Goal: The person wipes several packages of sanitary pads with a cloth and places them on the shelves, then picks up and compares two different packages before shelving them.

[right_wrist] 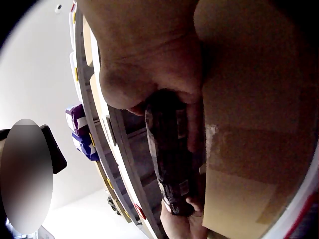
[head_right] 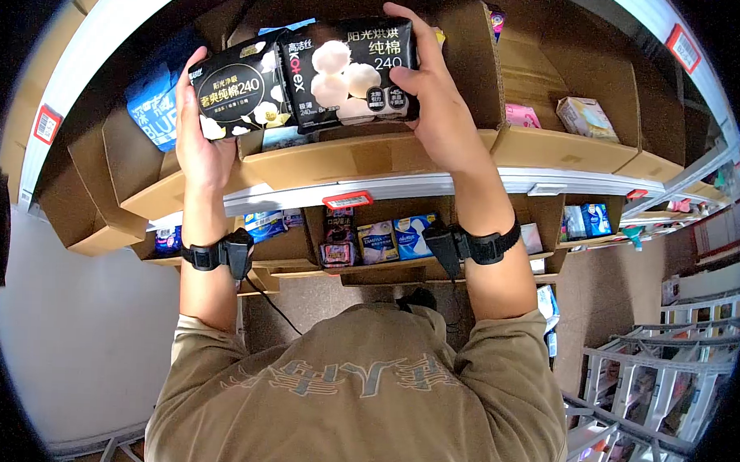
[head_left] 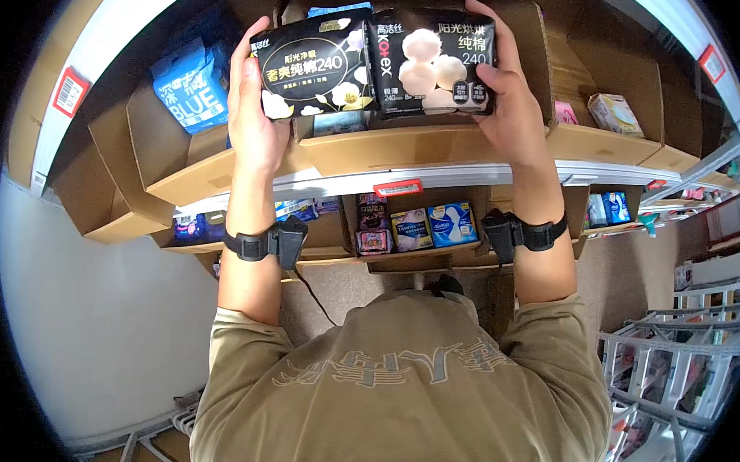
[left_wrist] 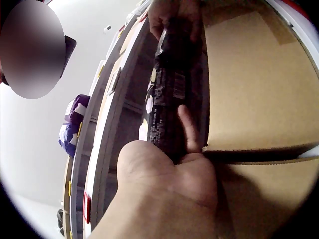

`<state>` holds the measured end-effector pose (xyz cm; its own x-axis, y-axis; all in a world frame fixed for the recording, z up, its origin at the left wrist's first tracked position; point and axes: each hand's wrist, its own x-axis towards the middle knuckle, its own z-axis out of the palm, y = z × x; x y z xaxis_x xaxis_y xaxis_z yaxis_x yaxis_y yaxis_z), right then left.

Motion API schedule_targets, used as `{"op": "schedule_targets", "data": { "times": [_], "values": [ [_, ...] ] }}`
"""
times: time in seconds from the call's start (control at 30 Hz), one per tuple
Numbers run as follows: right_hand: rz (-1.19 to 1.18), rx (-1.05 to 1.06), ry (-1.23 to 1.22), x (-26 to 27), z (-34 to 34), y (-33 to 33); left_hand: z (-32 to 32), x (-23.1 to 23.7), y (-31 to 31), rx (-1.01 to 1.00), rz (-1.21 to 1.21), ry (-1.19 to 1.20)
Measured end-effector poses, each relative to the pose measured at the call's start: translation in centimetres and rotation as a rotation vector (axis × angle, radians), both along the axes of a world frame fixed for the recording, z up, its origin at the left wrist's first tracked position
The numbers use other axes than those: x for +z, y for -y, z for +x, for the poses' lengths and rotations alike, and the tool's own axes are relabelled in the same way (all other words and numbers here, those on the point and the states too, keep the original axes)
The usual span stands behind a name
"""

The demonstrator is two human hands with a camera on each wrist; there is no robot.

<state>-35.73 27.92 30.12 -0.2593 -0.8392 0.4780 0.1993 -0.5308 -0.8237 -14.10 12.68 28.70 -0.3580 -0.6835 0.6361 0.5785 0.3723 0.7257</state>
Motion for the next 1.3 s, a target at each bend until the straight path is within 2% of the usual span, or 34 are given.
{"op": "schedule_targets", "data": {
  "times": [0.03,0.07,0.13,0.17,0.23,0.33,0.37,0.47,0.67,0.73,0.8,0.9,0.93,1.03,1.3],
  "values": [
    [0.042,0.081,0.173,0.6,0.3,-0.2,0.0,0.0,0.0,0.002,0.006,-0.002],
    [0.043,0.08,0.172,1.1,0.6,-0.4,0.0,0.0,0.1,0.002,0.007,-0.003],
    [0.065,-0.031,0.129,1.6,0.9,-0.7,0.4,0.0,0.3,-0.227,0.062,-0.093],
    [0.065,-0.032,0.128,0.7,0.9,-0.3,0.6,0.0,0.3,-0.227,0.063,-0.093],
    [-0.048,-0.307,-0.058,-2.0,0.3,0.9,1.3,-0.1,0.3,-0.207,-0.077,0.067],
    [-0.034,-0.355,-0.001,-2.9,-0.6,1.5,1.0,-0.2,-0.7,-0.1,0.074,0.066],
    [-0.034,-0.355,-0.002,-2.5,-0.4,1.4,0.7,-0.1,-1.3,-0.056,0.134,0.051],
    [-0.082,-0.262,0.13,-1.4,0.0,1.2,-0.8,-0.1,-1.3,-0.11,0.161,-0.081],
    [-0.183,-0.308,0.173,-1.4,-0.2,1.4,-3.5,-0.1,-3.1,-0.207,0.164,-0.216],
    [-0.191,-0.326,0.179,-1.4,-0.2,1.4,-3.9,-0.1,-3.2,-0.161,0.135,-0.213],
    [-0.142,-0.398,0.024,-1.4,0.2,1.2,-4.4,-0.2,-3.6,-0.052,0.071,-0.145],
    [-0.187,-0.478,-0.044,-0.3,1.3,1.2,-4.8,-0.1,-3.9,-0.011,0.047,-0.113],
    [-0.269,-0.392,0.068,-0.2,1.8,1.3,-4.9,-0.2,-3.9,-0.013,0.051,-0.112],
    [-0.244,-0.461,-0.023,-0.6,1.4,1.5,-5.1,-0.4,-4.0,-0.014,0.03,-0.113],
    [-0.236,-0.413,0.051,0.0,2.1,0.8,-4.6,-0.4,-4.2,-0.009,0.018,-0.039]
  ]
}}
